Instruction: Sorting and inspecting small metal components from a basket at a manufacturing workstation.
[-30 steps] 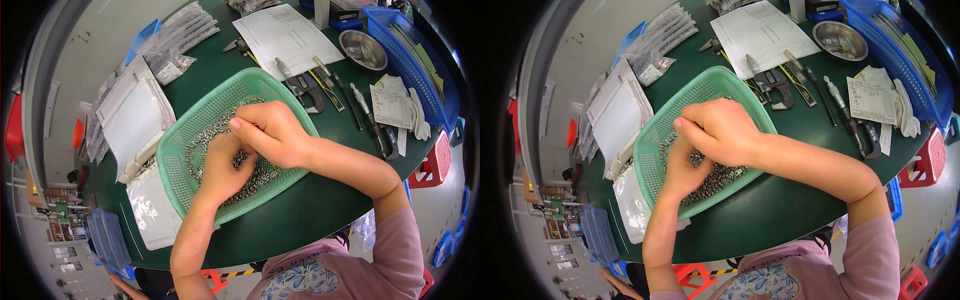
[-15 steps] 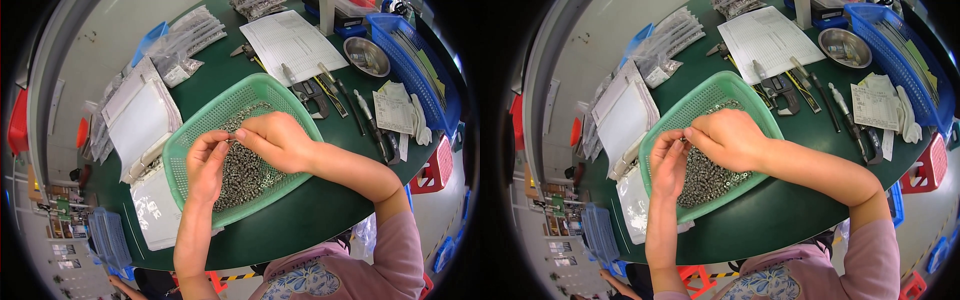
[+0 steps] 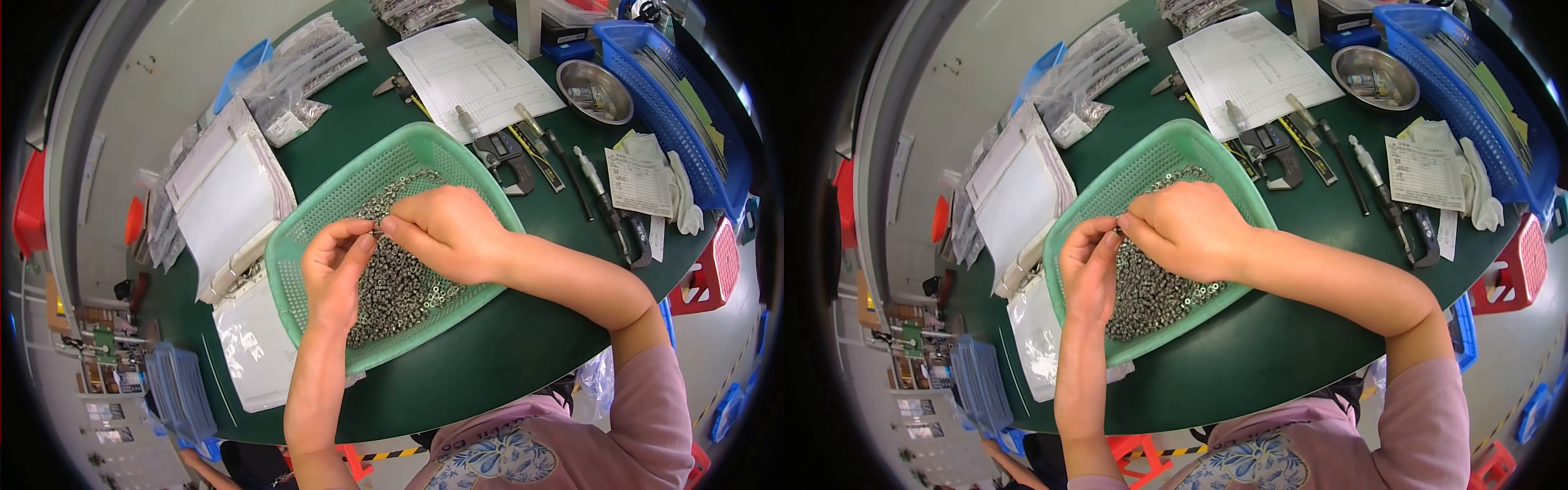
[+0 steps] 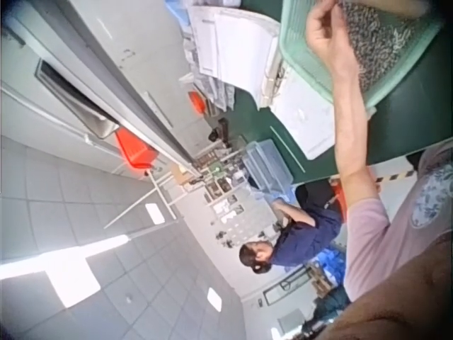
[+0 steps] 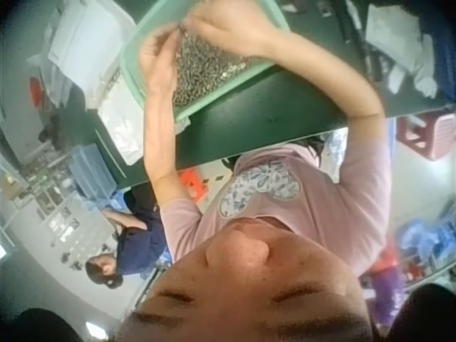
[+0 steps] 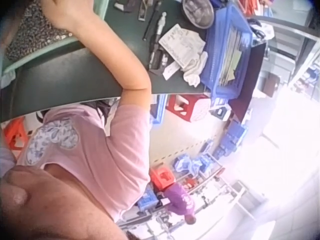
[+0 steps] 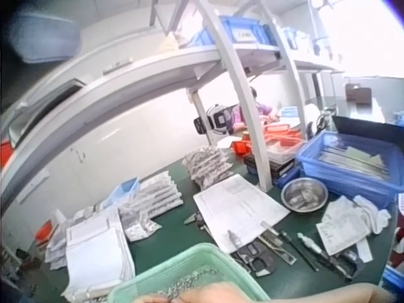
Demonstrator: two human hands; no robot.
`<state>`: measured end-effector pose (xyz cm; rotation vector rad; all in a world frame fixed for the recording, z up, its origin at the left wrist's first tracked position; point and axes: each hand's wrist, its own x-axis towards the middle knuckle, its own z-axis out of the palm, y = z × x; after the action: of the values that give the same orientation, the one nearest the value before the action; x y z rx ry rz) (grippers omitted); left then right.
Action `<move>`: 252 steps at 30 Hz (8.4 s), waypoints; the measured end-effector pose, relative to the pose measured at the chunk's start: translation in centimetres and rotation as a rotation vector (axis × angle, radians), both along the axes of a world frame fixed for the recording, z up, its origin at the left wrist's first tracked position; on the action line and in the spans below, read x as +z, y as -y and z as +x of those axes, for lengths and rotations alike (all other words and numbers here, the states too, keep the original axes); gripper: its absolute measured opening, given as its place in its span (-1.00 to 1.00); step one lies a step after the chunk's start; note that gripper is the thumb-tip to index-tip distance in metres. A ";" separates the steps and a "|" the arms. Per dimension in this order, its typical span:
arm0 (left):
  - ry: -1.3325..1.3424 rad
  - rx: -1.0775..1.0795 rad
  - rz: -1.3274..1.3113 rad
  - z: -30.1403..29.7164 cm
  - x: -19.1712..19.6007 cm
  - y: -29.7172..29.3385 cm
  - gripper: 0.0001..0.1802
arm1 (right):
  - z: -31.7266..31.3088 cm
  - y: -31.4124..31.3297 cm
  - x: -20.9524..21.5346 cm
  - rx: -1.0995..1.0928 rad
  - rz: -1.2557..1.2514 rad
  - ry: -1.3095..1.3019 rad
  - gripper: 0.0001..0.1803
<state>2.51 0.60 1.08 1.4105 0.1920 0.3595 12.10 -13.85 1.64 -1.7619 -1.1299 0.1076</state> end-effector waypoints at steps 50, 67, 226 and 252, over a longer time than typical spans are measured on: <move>-0.035 0.069 -0.062 0.1 0.1 0.4 -0.87 | 0.0 -0.3 0.0 0.126 0.160 -0.064 -0.69; 0.000 -0.288 1.043 1.9 -1.8 3.8 -0.72 | 0.2 -0.2 -0.5 0.053 0.332 -0.024 -0.75; 0.007 -0.079 0.018 -0.4 0.0 1.2 -0.87 | -0.1 -0.2 -0.6 0.195 0.202 -0.004 -0.62; -0.158 -0.323 1.245 0.4 -1.7 3.3 -0.88 | 0.1 0.0 0.0 0.074 0.249 -0.050 -0.70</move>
<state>2.91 -2.70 -0.60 2.6561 -0.1841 0.0619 12.19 -13.86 1.63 -1.4908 -1.1219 0.0524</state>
